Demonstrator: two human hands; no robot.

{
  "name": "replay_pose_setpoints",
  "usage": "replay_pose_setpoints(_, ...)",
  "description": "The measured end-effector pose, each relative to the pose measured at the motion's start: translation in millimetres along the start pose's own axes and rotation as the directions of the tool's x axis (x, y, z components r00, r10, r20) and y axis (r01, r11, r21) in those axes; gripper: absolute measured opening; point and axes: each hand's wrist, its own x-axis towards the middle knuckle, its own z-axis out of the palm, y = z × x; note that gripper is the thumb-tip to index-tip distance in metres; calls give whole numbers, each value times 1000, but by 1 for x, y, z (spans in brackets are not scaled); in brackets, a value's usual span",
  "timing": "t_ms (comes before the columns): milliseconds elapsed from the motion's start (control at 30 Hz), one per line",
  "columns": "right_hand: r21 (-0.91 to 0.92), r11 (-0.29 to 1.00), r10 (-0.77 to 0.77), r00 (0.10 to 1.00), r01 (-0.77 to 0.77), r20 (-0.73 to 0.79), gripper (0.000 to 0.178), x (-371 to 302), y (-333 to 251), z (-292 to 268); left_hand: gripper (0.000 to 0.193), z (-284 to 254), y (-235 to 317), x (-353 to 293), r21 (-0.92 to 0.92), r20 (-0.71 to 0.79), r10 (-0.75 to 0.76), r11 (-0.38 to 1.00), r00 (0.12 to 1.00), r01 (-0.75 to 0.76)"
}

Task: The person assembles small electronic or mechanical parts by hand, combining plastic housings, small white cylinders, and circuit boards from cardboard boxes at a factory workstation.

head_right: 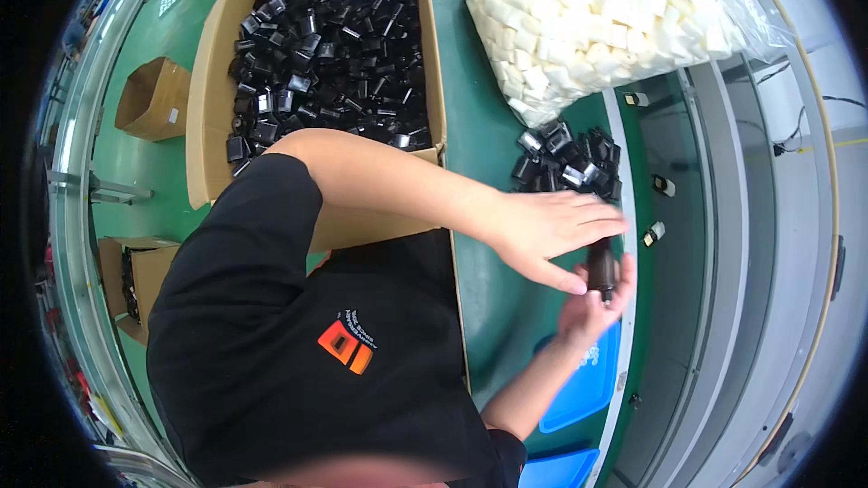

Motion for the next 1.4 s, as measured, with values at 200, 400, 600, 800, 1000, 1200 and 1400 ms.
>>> replay_pose_setpoints(200,-926,330,-88,971,-183,-223,43,45,-7,-185,32,-131,-50,-9,322,-117,-45,943,992,80)
replay_pose_setpoints(400,-867,-17,-68,865,-498,-496,47,5,25,-334,42,-273,-140,-129,775,-489,-617,18,617,632)
replay_pose_setpoints(600,-937,0,-325,886,-351,-332,37,99,36,-223,47,-340,-179,-284,749,-530,-680,-96,506,655)
replay_pose_setpoints(800,-749,-51,-396,702,-660,-592,51,157,101,-234,37,-333,-203,-268,699,-570,-600,5,561,716)
replay_pose_setpoints(1000,-664,-50,-222,657,-746,-721,56,158,107,-246,32,-307,-144,-219,320,-698,-415,547,583,773)
replay_pose_setpoints(1200,-861,427,-400,795,-278,-456,40,123,71,-239,37,-173,-44,-46,-165,-188,-269,957,945,240)
replay_pose_setpoints(1400,-427,887,-310,911,174,-273,35,66,-4,-66,42,-85,-30,-5,-568,36,-116,815,993,116)
